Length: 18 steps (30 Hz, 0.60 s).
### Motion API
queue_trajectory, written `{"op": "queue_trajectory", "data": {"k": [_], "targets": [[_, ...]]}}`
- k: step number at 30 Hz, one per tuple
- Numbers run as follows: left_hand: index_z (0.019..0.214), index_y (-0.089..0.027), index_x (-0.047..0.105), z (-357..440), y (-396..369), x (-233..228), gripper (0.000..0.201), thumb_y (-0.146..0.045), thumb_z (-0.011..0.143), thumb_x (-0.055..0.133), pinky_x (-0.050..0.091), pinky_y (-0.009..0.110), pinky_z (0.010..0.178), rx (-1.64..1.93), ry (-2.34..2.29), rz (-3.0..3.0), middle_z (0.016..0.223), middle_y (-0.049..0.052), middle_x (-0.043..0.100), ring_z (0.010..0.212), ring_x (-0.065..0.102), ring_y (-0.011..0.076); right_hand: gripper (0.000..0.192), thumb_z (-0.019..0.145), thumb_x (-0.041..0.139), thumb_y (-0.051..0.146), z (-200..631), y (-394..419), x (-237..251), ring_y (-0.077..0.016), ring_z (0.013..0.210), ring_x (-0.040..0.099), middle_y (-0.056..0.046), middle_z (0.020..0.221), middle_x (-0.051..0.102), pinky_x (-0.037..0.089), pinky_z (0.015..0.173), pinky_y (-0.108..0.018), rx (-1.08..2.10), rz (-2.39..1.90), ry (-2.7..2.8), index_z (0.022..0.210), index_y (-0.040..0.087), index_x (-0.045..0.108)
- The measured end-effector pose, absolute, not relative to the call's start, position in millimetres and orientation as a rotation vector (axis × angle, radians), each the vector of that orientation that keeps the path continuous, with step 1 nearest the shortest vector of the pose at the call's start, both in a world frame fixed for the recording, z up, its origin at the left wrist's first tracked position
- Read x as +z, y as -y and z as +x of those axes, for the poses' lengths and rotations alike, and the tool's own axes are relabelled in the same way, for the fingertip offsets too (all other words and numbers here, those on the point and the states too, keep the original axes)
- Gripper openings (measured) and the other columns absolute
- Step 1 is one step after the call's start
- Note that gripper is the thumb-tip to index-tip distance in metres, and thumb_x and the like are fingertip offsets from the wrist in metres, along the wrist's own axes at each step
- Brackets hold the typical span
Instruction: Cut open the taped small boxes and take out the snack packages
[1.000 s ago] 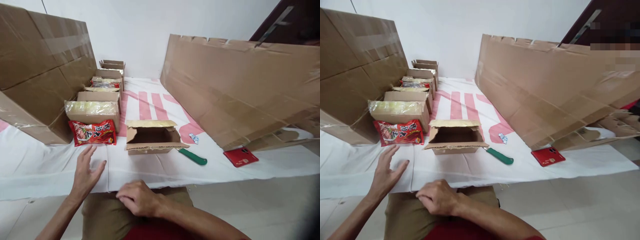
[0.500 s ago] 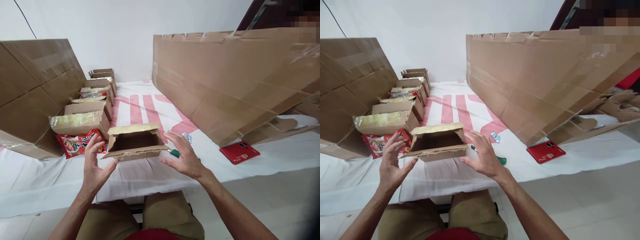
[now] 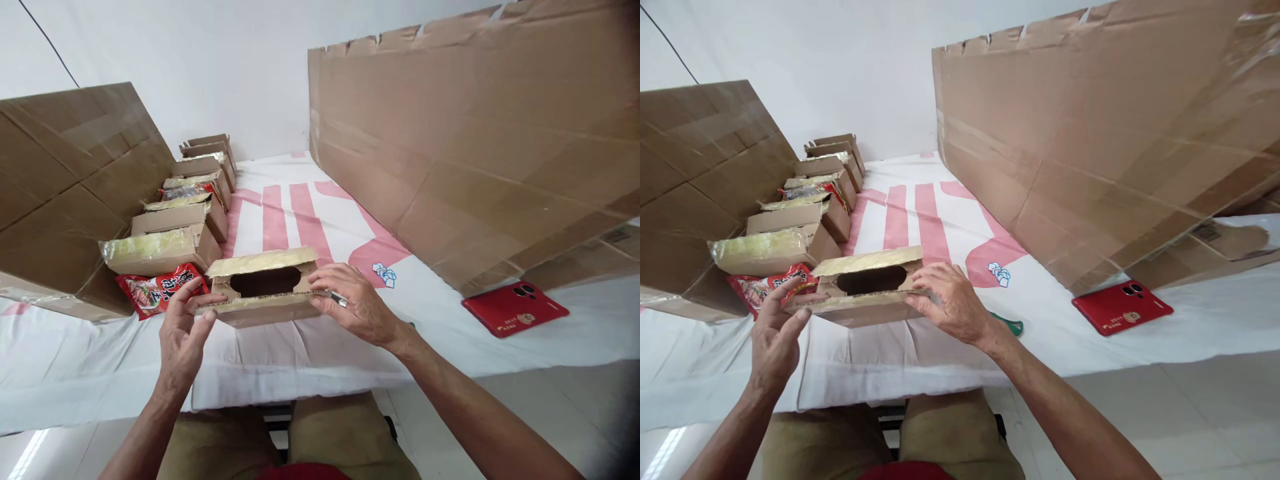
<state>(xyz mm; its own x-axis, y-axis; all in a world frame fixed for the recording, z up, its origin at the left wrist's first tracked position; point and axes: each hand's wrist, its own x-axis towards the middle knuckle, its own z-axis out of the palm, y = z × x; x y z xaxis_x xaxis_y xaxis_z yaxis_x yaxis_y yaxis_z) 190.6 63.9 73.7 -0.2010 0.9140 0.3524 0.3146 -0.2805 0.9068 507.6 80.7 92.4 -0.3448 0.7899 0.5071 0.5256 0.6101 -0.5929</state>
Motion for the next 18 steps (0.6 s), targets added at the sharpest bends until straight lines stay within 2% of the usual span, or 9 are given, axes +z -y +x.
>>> {"op": "queue_trajectory", "data": {"k": [2,5,7,10,12,15,18], "targets": [[0.136,-0.021,0.060,197,-68,73,0.059,-0.047,0.085,0.075,0.058,0.039,0.090,1.551,-1.559,1.441,0.100,0.006,0.075,0.097,0.074,0.0243,0.012,0.097,0.066,0.032,504,-84,91,-0.0277,0.109,0.071,-0.007,0.109,0.079,0.053,0.096,-0.047,0.420,-1.066,1.934,0.105,0.026,0.074],[0.130,-0.021,0.064,203,-75,71,0.054,-0.045,0.084,0.076,0.055,0.040,0.097,1.612,-1.716,1.544,0.116,0.009,0.072,0.105,0.070,0.0242,0.016,0.093,0.067,0.029,497,-87,88,-0.0273,0.102,0.072,-0.008,0.109,0.077,0.054,0.093,-0.046,0.394,-1.160,1.816,0.108,0.025,0.070],[0.129,-0.021,0.064,204,-80,68,0.053,-0.044,0.083,0.076,0.053,0.044,0.103,1.592,-1.807,1.672,0.126,0.011,0.069,0.113,0.067,0.0267,0.029,0.091,0.068,0.030,493,-88,84,-0.0281,0.103,0.071,-0.011,0.118,0.075,0.055,0.095,-0.048,0.382,-1.255,1.738,0.119,0.023,0.066],[0.134,-0.020,0.061,203,-85,62,0.062,-0.049,0.081,0.076,0.052,0.049,0.106,1.527,-1.864,1.646,0.133,0.014,0.064,0.119,0.064,0.0305,0.054,0.091,0.066,0.037,489,-89,74,-0.0300,0.112,0.070,-0.016,0.139,0.066,0.057,0.096,-0.050,0.507,-1.361,1.629,0.141,0.021,0.056],[0.140,-0.019,0.057,203,-84,55,0.070,-0.053,0.081,0.075,0.051,0.050,0.108,1.526,-1.836,1.495,0.139,0.017,0.061,0.124,0.063,0.0322,0.057,0.096,0.060,0.045,489,-90,66,-0.0297,0.116,0.070,-0.017,0.145,0.064,0.058,0.096,-0.048,0.710,-1.369,1.576,0.146,0.021,0.052],[0.140,-0.020,0.056,209,-76,45,0.065,-0.057,0.089,0.067,0.050,0.048,0.110,1.476,-1.720,1.306,0.143,0.017,0.062,0.130,0.061,0.0316,0.054,0.099,0.055,0.052,492,-91,59,-0.0287,0.124,0.068,-0.015,0.144,0.066,0.057,0.101,-0.045,0.964,-1.299,1.519,0.144,0.021,0.057],[0.135,-0.022,0.061,216,-64,39,0.053,-0.059,0.099,0.053,0.049,0.046,0.113,1.424,-1.593,1.252,0.139,0.014,0.066,0.133,0.061,0.0294,0.053,0.099,0.058,0.054,494,-86,59,-0.0290,0.128,0.066,-0.012,0.140,0.070,0.055,0.105,-0.043,0.995,-1.262,1.481,0.141,0.023,0.062]]}}
